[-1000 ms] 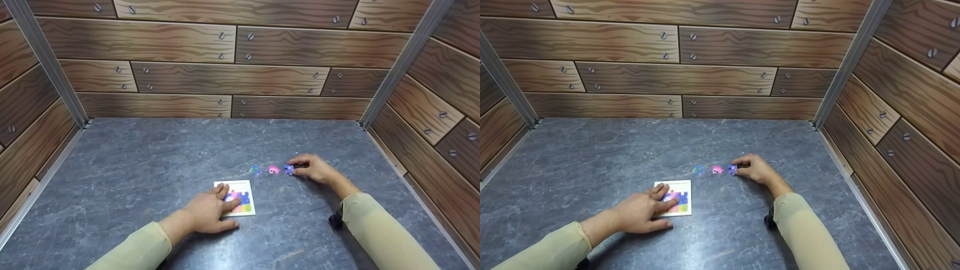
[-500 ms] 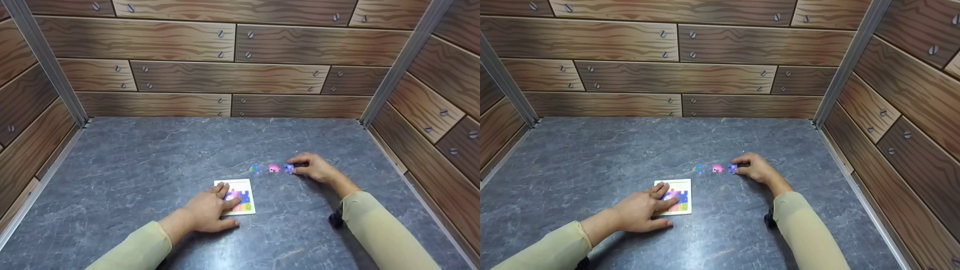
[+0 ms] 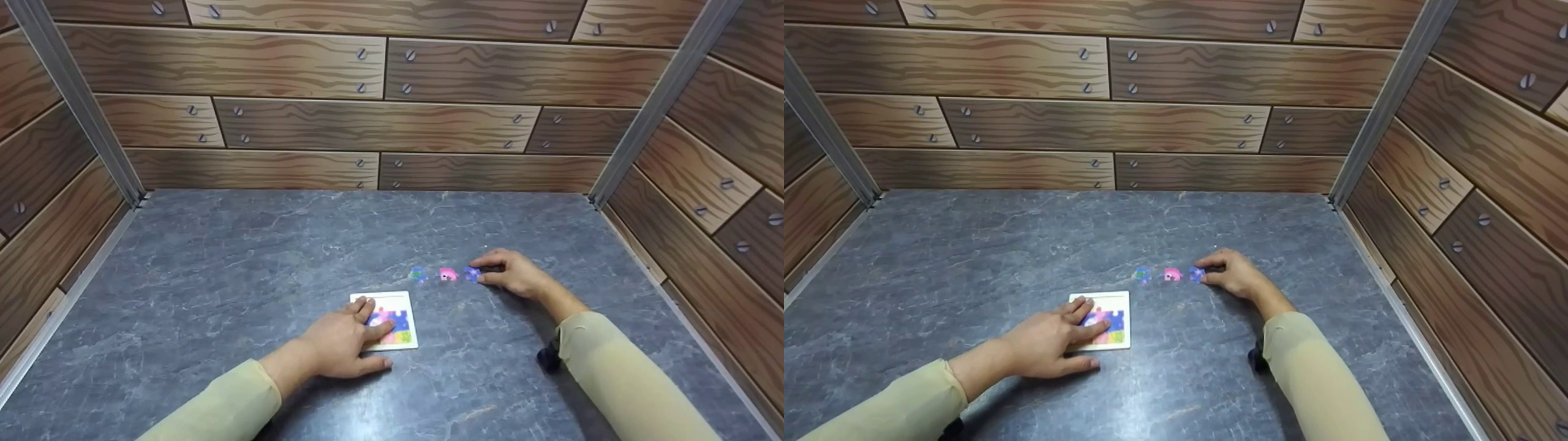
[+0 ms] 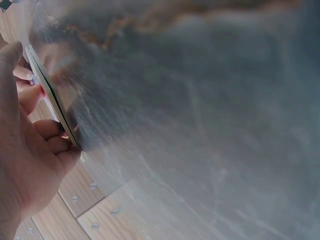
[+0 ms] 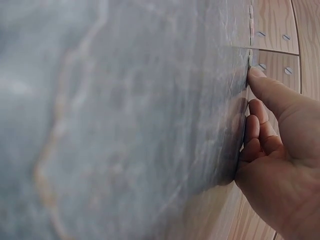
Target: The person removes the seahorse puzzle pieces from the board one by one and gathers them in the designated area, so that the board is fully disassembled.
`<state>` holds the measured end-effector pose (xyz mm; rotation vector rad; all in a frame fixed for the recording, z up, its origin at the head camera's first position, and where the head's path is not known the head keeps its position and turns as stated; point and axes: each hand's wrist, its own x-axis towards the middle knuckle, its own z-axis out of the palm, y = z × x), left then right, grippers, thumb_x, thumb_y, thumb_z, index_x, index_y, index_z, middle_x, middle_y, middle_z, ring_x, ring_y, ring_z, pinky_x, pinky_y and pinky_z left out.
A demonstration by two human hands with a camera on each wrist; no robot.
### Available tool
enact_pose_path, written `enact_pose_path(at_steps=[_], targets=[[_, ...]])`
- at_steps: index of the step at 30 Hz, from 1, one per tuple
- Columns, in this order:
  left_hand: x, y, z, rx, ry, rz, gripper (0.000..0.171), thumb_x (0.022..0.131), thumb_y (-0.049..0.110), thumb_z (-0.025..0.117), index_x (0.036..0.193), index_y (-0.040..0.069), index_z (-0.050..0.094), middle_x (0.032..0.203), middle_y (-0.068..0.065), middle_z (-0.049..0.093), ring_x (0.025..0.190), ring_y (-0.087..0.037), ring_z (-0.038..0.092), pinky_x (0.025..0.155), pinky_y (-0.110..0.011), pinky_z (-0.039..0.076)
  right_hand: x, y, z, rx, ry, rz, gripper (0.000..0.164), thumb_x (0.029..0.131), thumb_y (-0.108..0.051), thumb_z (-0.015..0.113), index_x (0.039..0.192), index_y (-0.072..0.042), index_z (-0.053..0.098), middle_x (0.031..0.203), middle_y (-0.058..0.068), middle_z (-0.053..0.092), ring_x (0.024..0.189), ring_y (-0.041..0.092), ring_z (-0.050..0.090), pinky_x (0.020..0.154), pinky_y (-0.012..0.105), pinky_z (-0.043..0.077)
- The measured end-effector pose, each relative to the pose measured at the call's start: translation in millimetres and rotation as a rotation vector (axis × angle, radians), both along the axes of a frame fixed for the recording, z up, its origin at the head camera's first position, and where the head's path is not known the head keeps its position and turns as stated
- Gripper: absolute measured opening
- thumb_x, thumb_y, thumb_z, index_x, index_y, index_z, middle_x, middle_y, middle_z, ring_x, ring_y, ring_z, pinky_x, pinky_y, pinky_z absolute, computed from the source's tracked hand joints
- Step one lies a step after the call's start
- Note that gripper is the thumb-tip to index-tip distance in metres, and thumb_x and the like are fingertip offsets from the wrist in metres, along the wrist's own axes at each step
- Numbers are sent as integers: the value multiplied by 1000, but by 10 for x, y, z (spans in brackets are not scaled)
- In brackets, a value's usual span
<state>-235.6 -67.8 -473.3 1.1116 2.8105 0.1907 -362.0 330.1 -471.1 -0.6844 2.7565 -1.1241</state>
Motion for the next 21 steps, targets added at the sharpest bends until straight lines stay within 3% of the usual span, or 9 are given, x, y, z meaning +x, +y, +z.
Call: enact_pose_path(at_steps=[14, 21], targets=[[5, -10, 40, -1, -12, 5, 76, 101, 74, 45, 163, 29, 46, 165, -28, 36, 152, -45, 37, 117, -53, 43, -31, 8, 2, 8, -6, -5, 38, 96, -13, 79, 132, -2, 74, 130, 19, 69, 125, 38, 59, 110, 51, 43], [16, -20, 18, 14, -43, 9, 77, 101, 75, 45, 164, 29, 44, 166, -28, 33, 154, -44, 33, 120, -53, 39, -16, 25, -7, -86, -89, -26, 43, 98, -14, 78, 137, 1, 69, 135, 20, 68, 122, 35, 60, 101, 31, 46]])
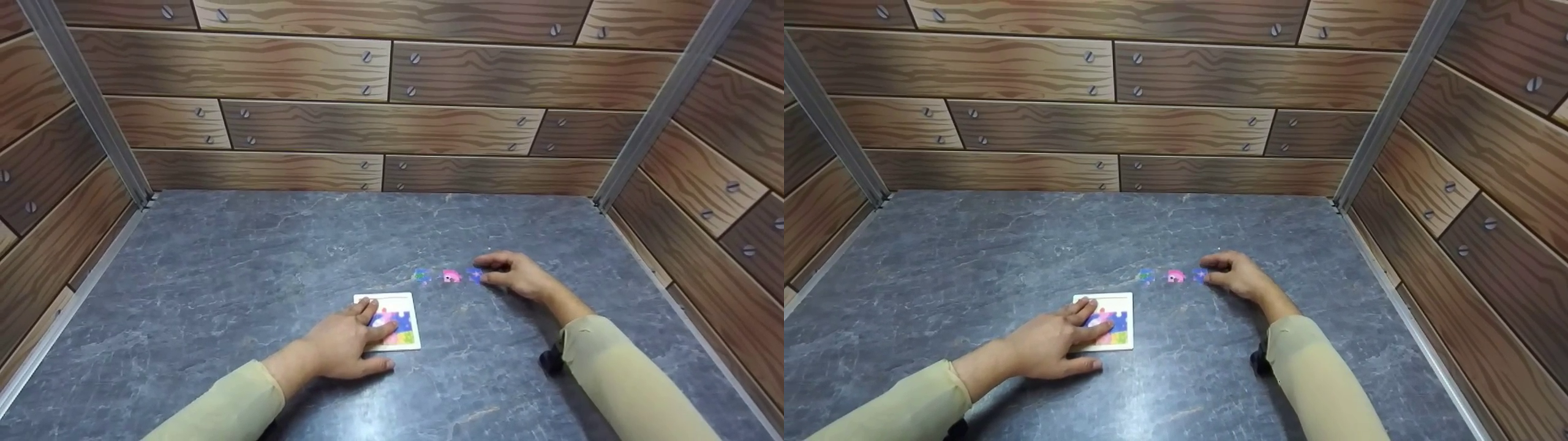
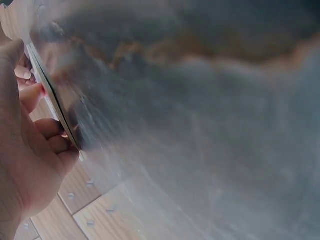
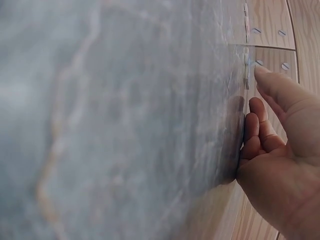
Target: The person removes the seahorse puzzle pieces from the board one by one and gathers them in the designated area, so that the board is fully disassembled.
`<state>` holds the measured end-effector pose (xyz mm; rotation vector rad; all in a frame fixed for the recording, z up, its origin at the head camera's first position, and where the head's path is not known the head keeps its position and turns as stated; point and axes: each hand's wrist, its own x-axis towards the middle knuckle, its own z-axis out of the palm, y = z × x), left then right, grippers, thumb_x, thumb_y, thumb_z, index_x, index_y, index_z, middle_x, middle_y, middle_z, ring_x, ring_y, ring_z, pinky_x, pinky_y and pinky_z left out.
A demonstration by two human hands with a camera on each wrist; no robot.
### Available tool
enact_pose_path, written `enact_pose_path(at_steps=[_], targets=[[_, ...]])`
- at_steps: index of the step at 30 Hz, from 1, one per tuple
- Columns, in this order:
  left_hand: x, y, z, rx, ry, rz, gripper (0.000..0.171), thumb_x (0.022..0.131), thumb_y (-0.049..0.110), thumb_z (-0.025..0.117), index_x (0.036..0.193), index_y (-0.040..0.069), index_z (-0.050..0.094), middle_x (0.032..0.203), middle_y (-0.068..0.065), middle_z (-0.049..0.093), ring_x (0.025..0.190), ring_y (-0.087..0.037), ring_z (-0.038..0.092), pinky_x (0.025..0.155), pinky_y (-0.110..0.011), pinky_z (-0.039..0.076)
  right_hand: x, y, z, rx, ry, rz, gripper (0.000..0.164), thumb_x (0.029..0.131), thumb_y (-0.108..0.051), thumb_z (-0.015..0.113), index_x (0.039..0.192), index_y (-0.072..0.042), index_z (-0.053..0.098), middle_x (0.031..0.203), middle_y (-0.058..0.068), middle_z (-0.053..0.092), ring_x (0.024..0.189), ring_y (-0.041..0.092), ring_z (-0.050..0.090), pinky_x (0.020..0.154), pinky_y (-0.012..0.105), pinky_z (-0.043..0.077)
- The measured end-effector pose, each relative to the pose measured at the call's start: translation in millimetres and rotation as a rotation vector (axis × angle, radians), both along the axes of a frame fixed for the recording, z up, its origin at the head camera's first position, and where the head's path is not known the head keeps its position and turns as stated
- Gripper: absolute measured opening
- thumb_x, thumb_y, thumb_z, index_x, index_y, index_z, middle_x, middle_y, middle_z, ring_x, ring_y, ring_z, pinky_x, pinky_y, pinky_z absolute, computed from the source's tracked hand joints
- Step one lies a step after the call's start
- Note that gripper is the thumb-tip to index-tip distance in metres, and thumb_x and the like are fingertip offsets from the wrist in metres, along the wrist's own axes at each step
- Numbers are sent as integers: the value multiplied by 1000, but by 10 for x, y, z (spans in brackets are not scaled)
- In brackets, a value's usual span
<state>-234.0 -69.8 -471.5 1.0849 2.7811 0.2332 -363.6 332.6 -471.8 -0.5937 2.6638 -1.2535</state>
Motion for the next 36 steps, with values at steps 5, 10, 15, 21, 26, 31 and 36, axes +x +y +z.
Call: enact_pose_path(at_steps=[5, 10, 15, 21, 26, 31, 36], targets=[[10, 8, -20, 29, -5, 13, 76, 101, 72, 49, 163, 28, 45, 167, -28, 33, 154, -45, 33, 121, -54, 37, 15, -1, 6, -48, -19, 8, 43, 100, -12, 75, 139, 4, 66, 138, 23, 67, 126, 33, 59, 97, 18, 45], [1, 12, -22, 56, -11, 16, 75, 101, 71, 50, 162, 27, 48, 166, -28, 34, 154, -46, 33, 120, -57, 38, 27, -16, 46, -64, -19, -16, 42, 101, -10, 73, 139, 7, 65, 134, 25, 68, 117, 21, 63, 91, 16, 48], [-7, 5, -9, 73, -35, 21, 74, 101, 70, 52, 162, 26, 48, 166, -28, 34, 153, -46, 33, 119, -59, 38, 72, -65, 131, -62, 6, -49, 40, 102, -12, 72, 137, 6, 67, 132, 25, 69, 116, 23, 64, 89, 17, 50], [-18, -24, -6, 100, 3, 4, 74, 102, 66, 54, 162, 24, 48, 163, -28, 40, 151, -49, 37, 118, -59, 39, 145, -261, 243, -5, 67, -13, 37, 102, -15, 73, 134, 3, 70, 129, 22, 71, 118, 31, 66, 97, 33, 53], [3, -128, -9, 114, 41, -20, 71, 103, 62, 55, 160, 20, 51, 159, -29, 45, 147, -51, 43, 118, -58, 39, 206, -575, 260, 0, 81, 74, 34, 101, -13, 73, 131, 4, 71, 126, 23, 72, 115, 30, 67, 101, 50, 52], [39, -243, 44, 82, -13, -23, 70, 105, 65, 51, 161, 23, 50, 163, -27, 41, 151, -46, 38, 122, -57, 34, 300, -877, 290, -18, 97, 138, 31, 99, -13, 77, 126, 2, 75, 119, 21, 74, 106, 25, 67, 94, 43, 54], [116, -319, 70, 51, -2, -40, 70, 105, 66, 49, 161, 25, 50, 163, -28, 40, 151, -44, 39, 122, -58, 34, 376, -1129, 294, -26, 104, 203, 29, 96, -12, 79, 122, 1, 77, 115, 21, 74, 103, 30, 67, 87, 36, 54]])
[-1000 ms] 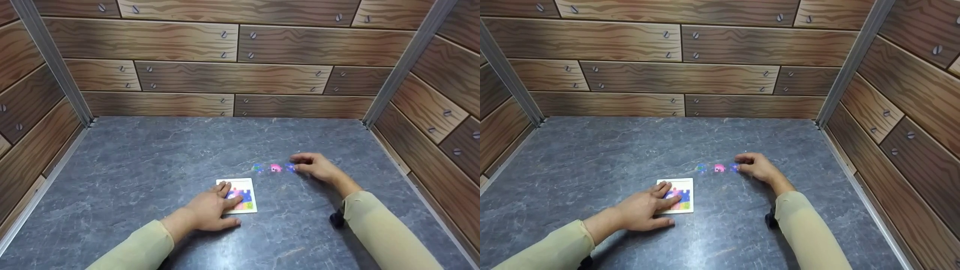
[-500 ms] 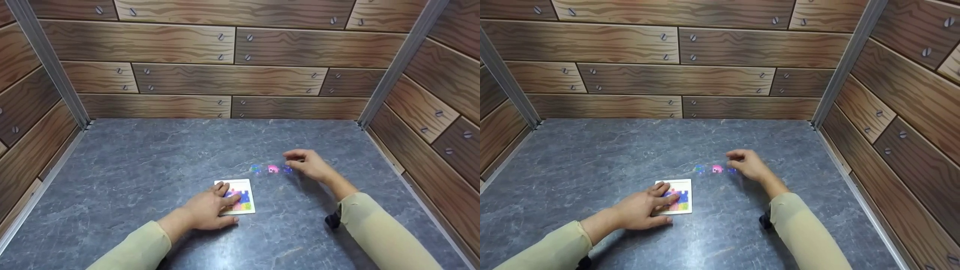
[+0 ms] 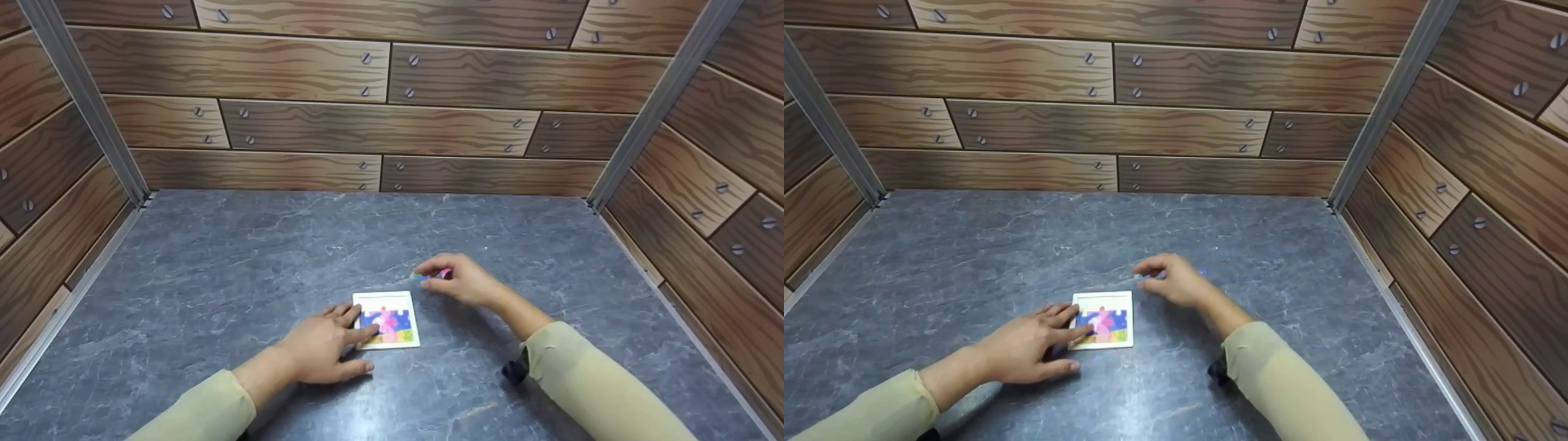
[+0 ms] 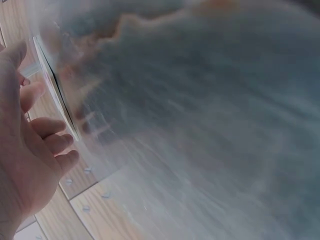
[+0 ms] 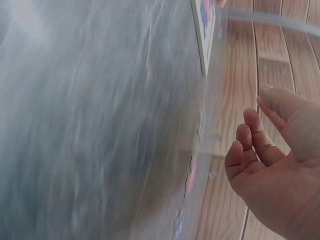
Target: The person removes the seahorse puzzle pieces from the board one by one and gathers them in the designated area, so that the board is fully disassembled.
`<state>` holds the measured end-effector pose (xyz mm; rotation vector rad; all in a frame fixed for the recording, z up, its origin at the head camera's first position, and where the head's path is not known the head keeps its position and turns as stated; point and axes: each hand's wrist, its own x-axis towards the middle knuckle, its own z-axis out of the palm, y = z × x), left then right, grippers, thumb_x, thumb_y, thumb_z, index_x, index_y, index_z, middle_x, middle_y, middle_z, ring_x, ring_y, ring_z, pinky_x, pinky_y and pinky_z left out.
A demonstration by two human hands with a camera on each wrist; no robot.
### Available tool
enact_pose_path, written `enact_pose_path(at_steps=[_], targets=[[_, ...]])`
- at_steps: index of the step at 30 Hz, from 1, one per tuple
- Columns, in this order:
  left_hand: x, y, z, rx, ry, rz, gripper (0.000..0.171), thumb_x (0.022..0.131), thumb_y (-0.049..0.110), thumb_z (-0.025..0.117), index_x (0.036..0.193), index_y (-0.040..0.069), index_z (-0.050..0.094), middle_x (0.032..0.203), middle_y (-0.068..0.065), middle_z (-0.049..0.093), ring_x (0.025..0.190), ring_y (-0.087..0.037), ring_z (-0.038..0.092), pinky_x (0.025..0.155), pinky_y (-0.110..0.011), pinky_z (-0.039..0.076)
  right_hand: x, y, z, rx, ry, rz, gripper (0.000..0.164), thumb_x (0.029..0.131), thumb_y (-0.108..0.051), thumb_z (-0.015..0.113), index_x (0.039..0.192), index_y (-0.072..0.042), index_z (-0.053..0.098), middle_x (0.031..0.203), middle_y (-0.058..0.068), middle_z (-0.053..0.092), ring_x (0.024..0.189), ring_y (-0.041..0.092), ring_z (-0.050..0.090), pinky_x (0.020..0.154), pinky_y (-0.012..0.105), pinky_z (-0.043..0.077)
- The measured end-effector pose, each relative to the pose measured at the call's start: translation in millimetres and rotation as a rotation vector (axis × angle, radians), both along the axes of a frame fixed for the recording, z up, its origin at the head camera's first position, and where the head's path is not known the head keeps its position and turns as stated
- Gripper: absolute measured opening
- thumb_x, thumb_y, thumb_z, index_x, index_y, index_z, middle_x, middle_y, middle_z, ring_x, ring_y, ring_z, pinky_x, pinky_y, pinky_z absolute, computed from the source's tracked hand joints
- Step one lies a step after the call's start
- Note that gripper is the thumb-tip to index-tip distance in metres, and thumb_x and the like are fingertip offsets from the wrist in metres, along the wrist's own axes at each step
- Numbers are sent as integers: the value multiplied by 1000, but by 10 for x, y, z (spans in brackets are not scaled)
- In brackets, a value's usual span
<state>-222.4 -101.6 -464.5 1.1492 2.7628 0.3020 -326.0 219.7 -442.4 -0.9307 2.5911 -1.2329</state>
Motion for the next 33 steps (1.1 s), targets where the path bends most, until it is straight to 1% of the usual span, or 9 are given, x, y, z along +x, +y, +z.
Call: enact_pose_path(at_steps=[2, 4, 11, 13, 16, 21, 24, 30, 33], targets=[[27, -23, -6, -12, 17, -10, 70, 105, 66, 49, 161, 25, 50, 162, -28, 41, 150, -44, 40, 122, -58, 34, 23, -96, -12, 1, 8, 29, 27, 96, -11, 79, 121, 1, 77, 116, 22, 74, 106, 36, 68, 88, 36, 54], [47, -42, -10, -22, 25, -15, 70, 105, 67, 49, 161, 25, 49, 162, -28, 41, 150, -44, 40, 122, -59, 34, 49, -185, -17, 12, 23, 52, 27, 96, -11, 78, 121, 0, 77, 116, 20, 75, 107, 37, 68, 90, 37, 54], [100, -92, 10, -54, 45, -18, 72, 104, 71, 47, 160, 26, 52, 162, -28, 42, 149, -45, 42, 120, -60, 35, 126, -445, -42, 42, 31, 105, 26, 96, -13, 79, 120, -2, 78, 111, 17, 75, 96, 18, 66, 83, 33, 55], [105, -96, 12, -60, 50, -18, 72, 104, 72, 46, 160, 26, 52, 161, -28, 42, 148, -45, 43, 120, -60, 36, 140, -500, -53, 55, 26, 112, 26, 95, -13, 79, 120, -3, 78, 109, 14, 76, 94, 16, 65, 82, 31, 55], [104, -95, 5, -67, 64, -22, 73, 104, 72, 45, 159, 25, 53, 160, -27, 44, 147, -44, 45, 119, -59, 37, 155, -575, -73, 64, 15, 132, 27, 95, -11, 80, 120, -3, 78, 109, 12, 77, 94, 19, 66, 82, 30, 55], [95, -86, 1, -68, 79, -29, 73, 104, 71, 46, 157, 22, 56, 158, -29, 47, 146, -44, 47, 119, -58, 38, 174, -671, -103, 89, -49, 157, 26, 94, -11, 81, 119, -3, 78, 115, 10, 76, 101, 25, 70, 88, 31, 57], [94, -81, 8, -72, 78, -32, 73, 104, 71, 46, 157, 22, 55, 157, -30, 47, 146, -44, 48, 120, -57, 38, 176, -710, -122, 108, -73, 179, 25, 94, -10, 81, 118, -2, 78, 114, 11, 74, 104, 26, 70, 91, 33, 57], [104, -75, 19, -65, 88, -44, 72, 104, 69, 47, 156, 20, 57, 155, -31, 49, 143, -45, 50, 119, -55, 40, 159, -748, -159, 150, -68, 208, 24, 93, -8, 82, 116, -2, 79, 104, 8, 73, 97, 17, 65, 88, 30, 55], [105, -69, 19, -56, 97, -49, 72, 105, 69, 47, 155, 19, 58, 153, -32, 50, 142, -45, 51, 118, -55, 41, 153, -752, -169, 164, -68, 211, 25, 92, -9, 83, 116, -4, 80, 104, 5, 73, 97, 15, 64, 89, 31, 55]])
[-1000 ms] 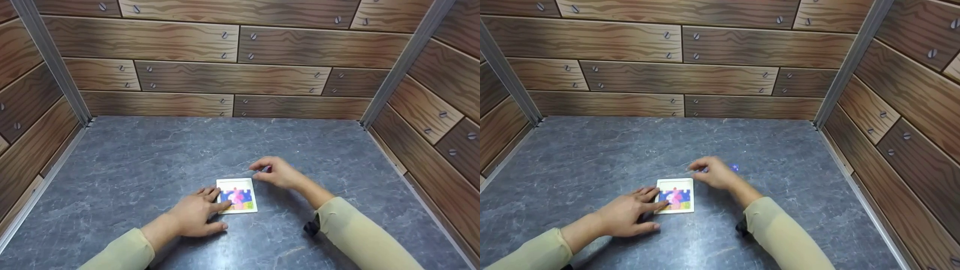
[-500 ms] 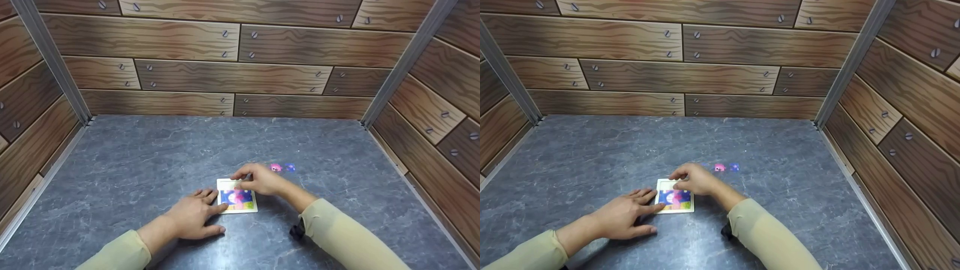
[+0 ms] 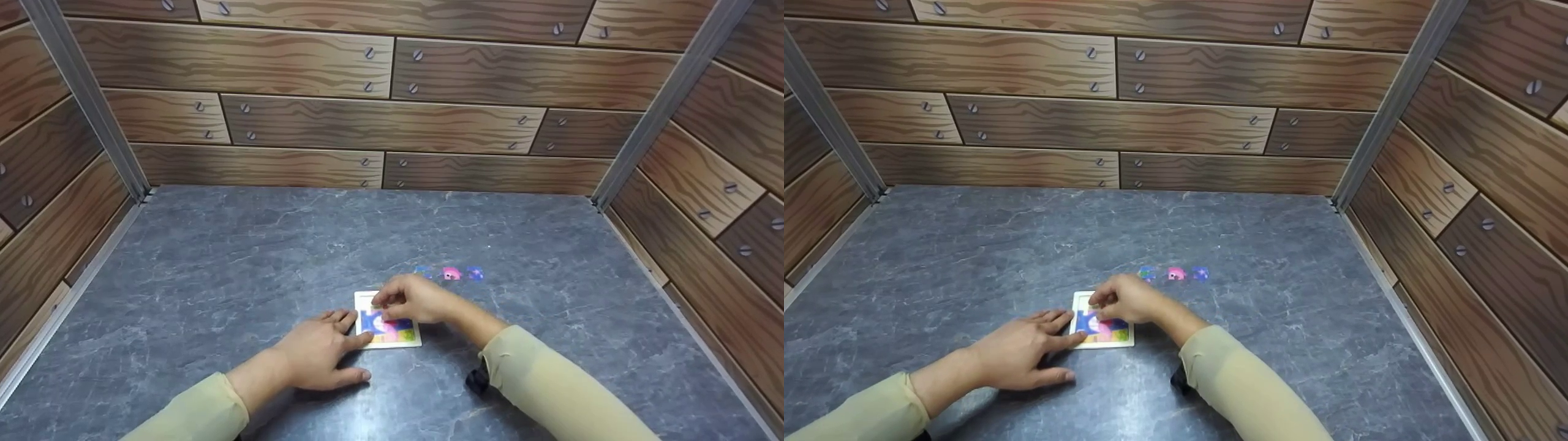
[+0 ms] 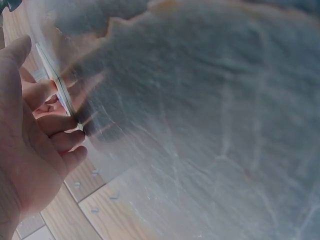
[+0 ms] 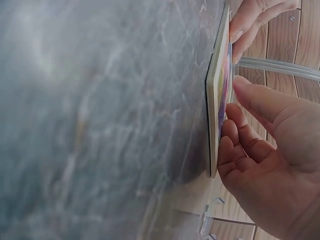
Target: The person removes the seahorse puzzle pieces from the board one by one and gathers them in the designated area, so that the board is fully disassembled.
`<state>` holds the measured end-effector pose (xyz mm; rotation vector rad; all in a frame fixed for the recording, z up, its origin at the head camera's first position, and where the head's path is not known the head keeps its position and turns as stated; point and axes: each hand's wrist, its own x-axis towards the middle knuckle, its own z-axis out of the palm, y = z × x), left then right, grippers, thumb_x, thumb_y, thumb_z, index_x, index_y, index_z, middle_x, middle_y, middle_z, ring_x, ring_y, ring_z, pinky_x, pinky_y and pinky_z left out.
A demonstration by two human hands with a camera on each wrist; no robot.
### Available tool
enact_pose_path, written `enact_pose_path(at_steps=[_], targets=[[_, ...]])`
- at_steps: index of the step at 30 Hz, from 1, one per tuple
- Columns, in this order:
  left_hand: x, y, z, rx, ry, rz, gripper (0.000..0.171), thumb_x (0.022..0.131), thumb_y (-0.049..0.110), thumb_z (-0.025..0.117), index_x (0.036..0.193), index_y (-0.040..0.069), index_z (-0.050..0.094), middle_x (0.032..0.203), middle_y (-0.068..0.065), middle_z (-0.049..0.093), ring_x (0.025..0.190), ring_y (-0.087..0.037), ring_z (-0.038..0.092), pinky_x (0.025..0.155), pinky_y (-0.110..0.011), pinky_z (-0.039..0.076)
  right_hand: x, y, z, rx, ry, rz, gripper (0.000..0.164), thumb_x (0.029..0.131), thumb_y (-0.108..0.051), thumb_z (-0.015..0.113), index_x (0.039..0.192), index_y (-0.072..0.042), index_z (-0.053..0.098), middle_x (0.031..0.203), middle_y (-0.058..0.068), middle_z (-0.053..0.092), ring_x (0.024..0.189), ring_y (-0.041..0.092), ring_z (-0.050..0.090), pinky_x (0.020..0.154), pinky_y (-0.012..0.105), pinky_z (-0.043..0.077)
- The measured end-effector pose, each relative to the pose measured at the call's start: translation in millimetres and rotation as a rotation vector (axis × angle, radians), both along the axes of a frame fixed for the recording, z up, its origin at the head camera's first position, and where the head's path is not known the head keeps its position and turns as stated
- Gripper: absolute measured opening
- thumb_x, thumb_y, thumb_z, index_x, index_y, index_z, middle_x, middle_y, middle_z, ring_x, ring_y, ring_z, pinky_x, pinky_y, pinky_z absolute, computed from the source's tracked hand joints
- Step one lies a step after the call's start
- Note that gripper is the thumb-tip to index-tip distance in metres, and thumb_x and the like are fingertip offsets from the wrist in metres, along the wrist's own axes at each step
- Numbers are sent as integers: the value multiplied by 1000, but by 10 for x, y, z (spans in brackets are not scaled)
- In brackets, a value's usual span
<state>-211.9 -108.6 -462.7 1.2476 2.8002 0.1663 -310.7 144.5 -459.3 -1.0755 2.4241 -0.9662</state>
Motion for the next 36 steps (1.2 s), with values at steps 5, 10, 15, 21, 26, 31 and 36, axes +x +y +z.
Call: enact_pose_path(at_steps=[5, 10, 15, 21, 26, 31, 36], targets=[[-3, 11, 2, 6, 3, 10, 73, 104, 69, 48, 155, 18, 58, 153, -33, 50, 142, -46, 51, 118, -55, 41, 0, -2, -5, 12, -1, 5, 27, 90, -11, 85, 117, -7, 81, 109, 3, 73, 104, 19, 64, 96, 38, 53], [-6, 22, 9, 10, 11, 16, 73, 103, 69, 49, 154, 18, 59, 152, -33, 51, 141, -46, 52, 118, -55, 41, 8, 0, -5, 17, 10, 17, 26, 91, -10, 84, 117, -8, 81, 110, 2, 71, 105, 20, 64, 96, 39, 53], [-4, 26, 7, 6, -3, 21, 73, 103, 70, 48, 154, 19, 59, 153, -33, 50, 141, -46, 52, 118, -54, 41, 16, 8, -30, 24, 30, 46, 25, 92, -11, 83, 117, -10, 82, 111, 1, 72, 106, 18, 64, 98, 39, 53], [5, 20, -15, 21, -22, 31, 74, 103, 70, 49, 155, 19, 59, 154, -33, 49, 142, -46, 51, 118, -54, 41, 12, 11, -47, 7, -9, 47, 26, 93, -10, 82, 119, -10, 81, 115, 2, 71, 111, 21, 64, 102, 43, 52], [26, 47, -32, 36, -18, 51, 72, 103, 70, 50, 153, 19, 60, 153, -33, 50, 142, -46, 51, 117, -54, 43, -4, 40, -60, -7, -58, 45, 27, 94, -8, 80, 121, -10, 81, 120, 2, 70, 115, 21, 62, 105, 43, 50], [79, 128, -27, 33, 38, 90, 71, 103, 69, 51, 151, 18, 62, 149, -32, 55, 139, -44, 55, 113, -56, 46, -2, 48, -57, -23, -70, 55, 27, 94, -7, 79, 121, -8, 80, 119, 4, 70, 114, 20, 62, 104, 41, 49], [193, 260, -27, 13, 87, 169, 74, 101, 70, 52, 155, 20, 58, 148, -33, 56, 138, -45, 55, 111, -60, 47, -1, 45, -53, -25, -67, 52, 28, 93, -6, 80, 121, -7, 80, 119, 4, 71, 113, 20, 62, 103, 41, 50]])
